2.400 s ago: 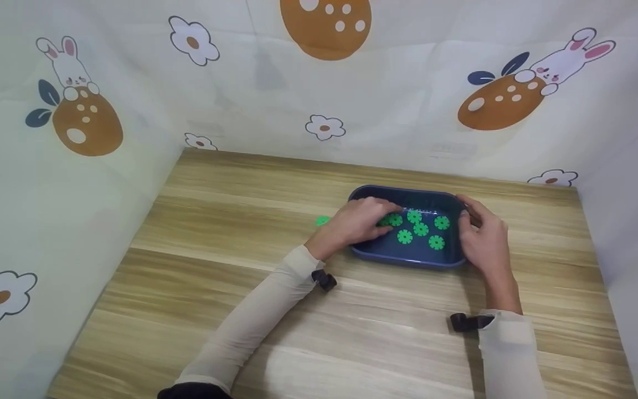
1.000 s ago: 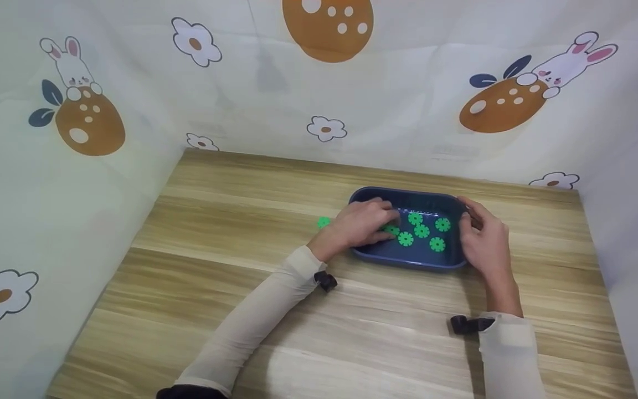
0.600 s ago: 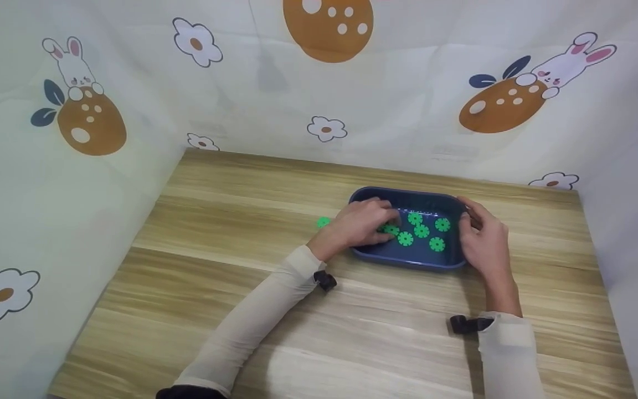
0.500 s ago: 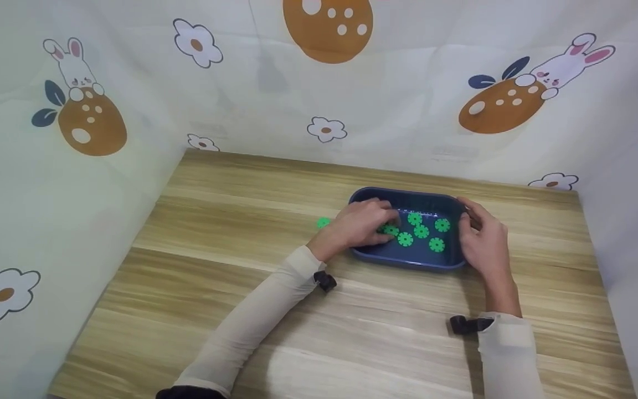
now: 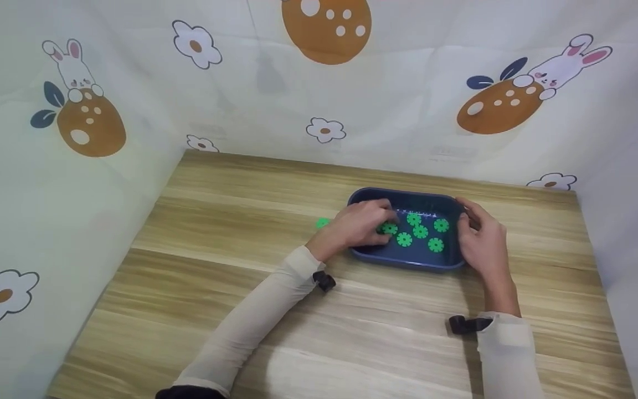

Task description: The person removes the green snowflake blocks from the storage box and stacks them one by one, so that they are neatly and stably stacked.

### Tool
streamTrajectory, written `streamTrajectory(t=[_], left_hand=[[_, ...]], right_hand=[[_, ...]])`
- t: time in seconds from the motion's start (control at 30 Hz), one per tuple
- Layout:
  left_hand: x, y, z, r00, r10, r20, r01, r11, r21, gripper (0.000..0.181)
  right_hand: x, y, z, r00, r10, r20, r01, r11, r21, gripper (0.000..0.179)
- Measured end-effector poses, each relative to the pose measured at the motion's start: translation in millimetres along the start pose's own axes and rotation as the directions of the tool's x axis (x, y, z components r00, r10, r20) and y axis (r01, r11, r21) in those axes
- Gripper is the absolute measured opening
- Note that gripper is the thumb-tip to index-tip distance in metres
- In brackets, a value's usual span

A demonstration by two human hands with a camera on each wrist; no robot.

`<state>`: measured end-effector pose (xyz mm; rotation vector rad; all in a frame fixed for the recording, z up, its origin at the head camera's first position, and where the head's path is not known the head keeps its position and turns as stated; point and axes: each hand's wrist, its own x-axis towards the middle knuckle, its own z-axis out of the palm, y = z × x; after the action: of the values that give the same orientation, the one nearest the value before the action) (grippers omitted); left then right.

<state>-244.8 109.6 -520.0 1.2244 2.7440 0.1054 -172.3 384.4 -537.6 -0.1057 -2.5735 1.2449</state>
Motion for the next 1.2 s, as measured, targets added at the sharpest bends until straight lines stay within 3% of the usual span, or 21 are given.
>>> streamTrajectory(t=[0.23,0.47,0.67,0.97,1.2], left_hand=[[0.0,-0.6,-3.0,1.000,-0.009,0.010,0.010,0.997,-0.072,0.043],[-0.6,-5.3,-5.5,0.995,0.035,-0.094,-0.049,0.988,-0.144,0.042],[-5.3,-6.5,-6.3,0.988,0.041,-0.146,-0.071,0.976,-0.207,0.041],[-20.2,-13.1,-9.8,0.949,0.104,-0.297,-0.179,0.954,-0.239,0.037],[-37.6,-24.8,-13.5,0.927,0.127,-0.352,-0.237,0.927,-0.290,0.036]], right_hand=[[0.7,0,0,1.000,0.009,0.007,-0.009,1.000,-0.011,0.039],[1.7,-1,0,1.000,0.011,0.006,-0.011,1.000,-0.016,0.039],[1.3,-1,-1,1.000,0.005,0.016,-0.005,1.000,-0.029,0.040],[0.2,-2,0,1.000,-0.019,0.003,0.019,0.999,-0.028,0.039],[-0.2,-2,-1,1.000,-0.023,0.006,0.023,1.000,-0.022,0.039]])
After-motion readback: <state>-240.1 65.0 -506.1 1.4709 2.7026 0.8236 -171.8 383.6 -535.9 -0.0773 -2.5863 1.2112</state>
